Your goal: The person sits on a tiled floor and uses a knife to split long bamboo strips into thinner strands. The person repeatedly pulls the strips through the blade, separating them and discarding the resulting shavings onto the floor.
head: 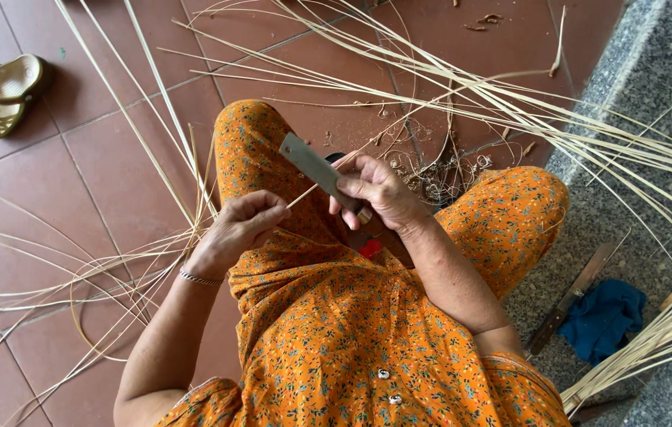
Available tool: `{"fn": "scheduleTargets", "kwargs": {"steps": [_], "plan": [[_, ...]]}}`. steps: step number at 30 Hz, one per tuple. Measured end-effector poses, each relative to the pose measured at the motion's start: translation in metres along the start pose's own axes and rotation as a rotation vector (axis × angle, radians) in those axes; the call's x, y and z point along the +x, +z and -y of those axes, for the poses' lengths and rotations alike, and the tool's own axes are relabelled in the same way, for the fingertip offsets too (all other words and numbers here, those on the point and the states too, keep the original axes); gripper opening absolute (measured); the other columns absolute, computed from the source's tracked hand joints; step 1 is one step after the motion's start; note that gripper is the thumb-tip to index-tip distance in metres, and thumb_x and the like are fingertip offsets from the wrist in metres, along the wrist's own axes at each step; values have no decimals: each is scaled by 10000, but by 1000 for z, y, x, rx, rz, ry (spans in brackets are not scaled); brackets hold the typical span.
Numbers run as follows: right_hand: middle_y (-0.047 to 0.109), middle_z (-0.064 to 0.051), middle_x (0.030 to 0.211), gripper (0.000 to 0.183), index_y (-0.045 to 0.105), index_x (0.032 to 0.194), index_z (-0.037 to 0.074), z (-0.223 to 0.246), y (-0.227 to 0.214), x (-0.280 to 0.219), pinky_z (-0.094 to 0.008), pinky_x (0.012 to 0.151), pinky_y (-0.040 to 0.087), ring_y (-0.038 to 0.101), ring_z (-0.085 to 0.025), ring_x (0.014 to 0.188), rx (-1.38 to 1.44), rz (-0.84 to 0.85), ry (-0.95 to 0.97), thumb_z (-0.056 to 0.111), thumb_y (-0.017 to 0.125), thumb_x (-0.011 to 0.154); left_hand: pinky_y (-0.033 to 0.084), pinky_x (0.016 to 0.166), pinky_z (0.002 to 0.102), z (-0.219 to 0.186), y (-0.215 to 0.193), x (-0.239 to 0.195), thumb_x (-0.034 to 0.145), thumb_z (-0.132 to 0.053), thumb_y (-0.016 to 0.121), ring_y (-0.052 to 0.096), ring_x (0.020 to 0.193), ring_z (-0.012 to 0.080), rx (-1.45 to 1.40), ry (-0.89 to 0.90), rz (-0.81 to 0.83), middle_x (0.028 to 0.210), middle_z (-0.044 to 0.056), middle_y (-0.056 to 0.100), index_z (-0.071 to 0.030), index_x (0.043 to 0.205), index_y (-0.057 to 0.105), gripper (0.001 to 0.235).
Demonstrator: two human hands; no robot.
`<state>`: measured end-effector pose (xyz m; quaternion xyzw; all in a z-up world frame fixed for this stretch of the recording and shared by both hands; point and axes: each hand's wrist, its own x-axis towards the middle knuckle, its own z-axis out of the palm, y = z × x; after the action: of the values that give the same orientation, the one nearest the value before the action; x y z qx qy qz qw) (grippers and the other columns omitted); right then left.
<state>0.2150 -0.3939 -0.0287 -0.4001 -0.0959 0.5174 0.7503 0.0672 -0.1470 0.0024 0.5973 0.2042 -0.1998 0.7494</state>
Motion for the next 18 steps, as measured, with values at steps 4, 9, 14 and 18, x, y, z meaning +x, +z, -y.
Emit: {"fn": "scheduleTargets", "kwargs": {"steps": [4, 9, 14, 18], "plan": [[728, -170, 836, 184, 598, 1181, -13, -5, 2, -1, -271, 474, 540, 669, -166, 561, -41, 36, -22, 124, 595, 1057, 238, 435, 208, -3, 1, -8, 1030, -196, 607, 330, 493, 21, -108, -49, 18, 604, -78, 414, -5, 1035, 683, 205], [734, -179, 870, 176, 552, 1179, -12, -7, 3, -2, -292, 497, 584, 697, -179, 607, -114, 2, -97, 111, 584, 1058, 251, 412, 226, 8, 8, -1, 1035, -166, 594, 336, 461, 39, -363, -101, 91, 584, -63, 431, -16, 1003, 644, 161], [723, -178, 871, 208, 534, 1218, 0, 8, -6, -12, -283, 489, 578, 693, -174, 637, -19, 42, -102, 125, 581, 1058, 249, 386, 236, 22, 6, 6, 1031, -142, 574, 332, 431, 52, -492, -111, 129, 556, -48, 438, -33, 992, 638, 131], [720, -164, 852, 271, 527, 1276, 22, 17, -18, -13, -265, 482, 561, 674, -154, 596, -73, -39, -170, 126, 598, 1036, 238, 375, 238, 29, 0, -1, 1036, -142, 569, 317, 420, 52, -521, -127, 150, 542, -44, 426, -34, 987, 638, 137]]}}
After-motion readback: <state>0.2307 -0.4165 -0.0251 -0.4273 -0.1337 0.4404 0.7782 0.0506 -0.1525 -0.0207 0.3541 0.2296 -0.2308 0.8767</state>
